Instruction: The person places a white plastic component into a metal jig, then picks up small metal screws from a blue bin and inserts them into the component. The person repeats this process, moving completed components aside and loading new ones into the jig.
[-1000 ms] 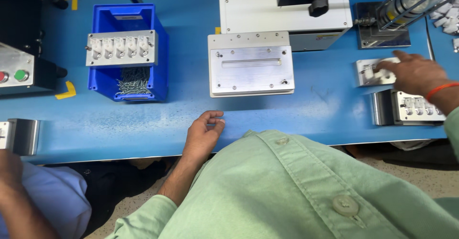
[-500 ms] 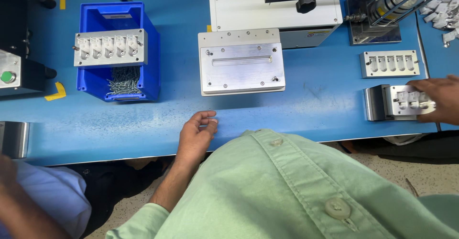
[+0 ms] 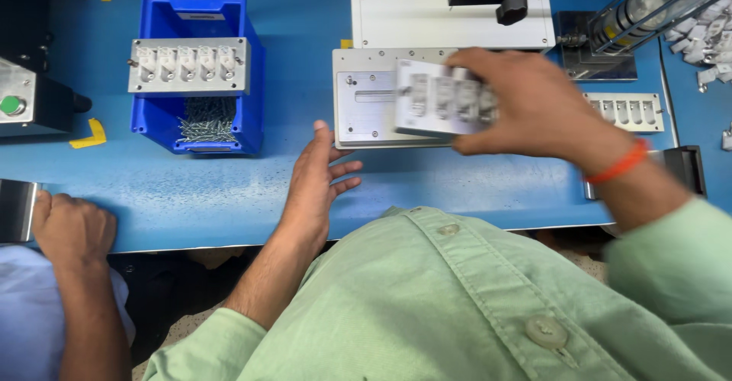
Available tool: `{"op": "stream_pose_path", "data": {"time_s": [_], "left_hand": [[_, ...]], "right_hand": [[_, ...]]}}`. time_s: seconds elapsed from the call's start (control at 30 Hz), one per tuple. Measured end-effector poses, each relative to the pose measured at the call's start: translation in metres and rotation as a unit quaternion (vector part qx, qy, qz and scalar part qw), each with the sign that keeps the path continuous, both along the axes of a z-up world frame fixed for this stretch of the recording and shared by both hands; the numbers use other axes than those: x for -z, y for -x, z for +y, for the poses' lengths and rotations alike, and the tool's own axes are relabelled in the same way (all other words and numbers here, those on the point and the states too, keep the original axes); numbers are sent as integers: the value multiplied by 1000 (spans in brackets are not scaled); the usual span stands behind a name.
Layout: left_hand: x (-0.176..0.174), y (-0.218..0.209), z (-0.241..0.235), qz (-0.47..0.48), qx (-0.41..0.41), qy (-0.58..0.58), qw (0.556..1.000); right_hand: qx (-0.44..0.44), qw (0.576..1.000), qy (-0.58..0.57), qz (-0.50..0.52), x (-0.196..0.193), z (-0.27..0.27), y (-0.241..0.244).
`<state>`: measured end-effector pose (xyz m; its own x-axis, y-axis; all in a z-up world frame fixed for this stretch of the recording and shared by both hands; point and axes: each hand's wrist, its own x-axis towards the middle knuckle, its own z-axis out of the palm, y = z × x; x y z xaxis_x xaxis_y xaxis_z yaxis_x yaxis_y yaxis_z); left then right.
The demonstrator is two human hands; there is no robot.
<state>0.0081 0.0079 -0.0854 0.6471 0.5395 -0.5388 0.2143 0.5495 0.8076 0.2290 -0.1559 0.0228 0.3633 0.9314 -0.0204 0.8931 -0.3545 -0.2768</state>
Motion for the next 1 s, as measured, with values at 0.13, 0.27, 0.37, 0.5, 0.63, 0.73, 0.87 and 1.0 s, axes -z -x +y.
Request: {"op": "stream_pose_path", "data": {"time_s": [0.13, 0.27, 0.37, 0.5, 0.63, 0.73, 0.87, 1.0], "left_hand": [[-2, -3, 3, -2, 33, -15, 999], [0, -5, 6, 0, 48, -29, 998], [2, -8, 6, 3, 54, -41, 998], [2, -12, 8, 16, 56, -44, 997], [2, -16, 7, 21, 67, -58, 996], [3, -18, 7, 24, 68, -64, 995], [5, -22, 6, 30, 51, -60, 996], [5, -24, 3, 40, 39, -62, 997]], "right_hand": [[-28, 999, -21, -24, 1, 50, 29], [-6, 998, 37, -51, 10, 63, 31], [-1, 998, 47, -51, 14, 61, 27], [-6, 998, 41, -47, 17, 62, 27], [-36, 998, 3, -47, 18, 65, 28], [-10, 998, 52, -43, 18, 67, 27], [-14, 997, 58, -49, 16, 68, 26], [-17, 996, 76, -53, 17, 71, 23]]}}
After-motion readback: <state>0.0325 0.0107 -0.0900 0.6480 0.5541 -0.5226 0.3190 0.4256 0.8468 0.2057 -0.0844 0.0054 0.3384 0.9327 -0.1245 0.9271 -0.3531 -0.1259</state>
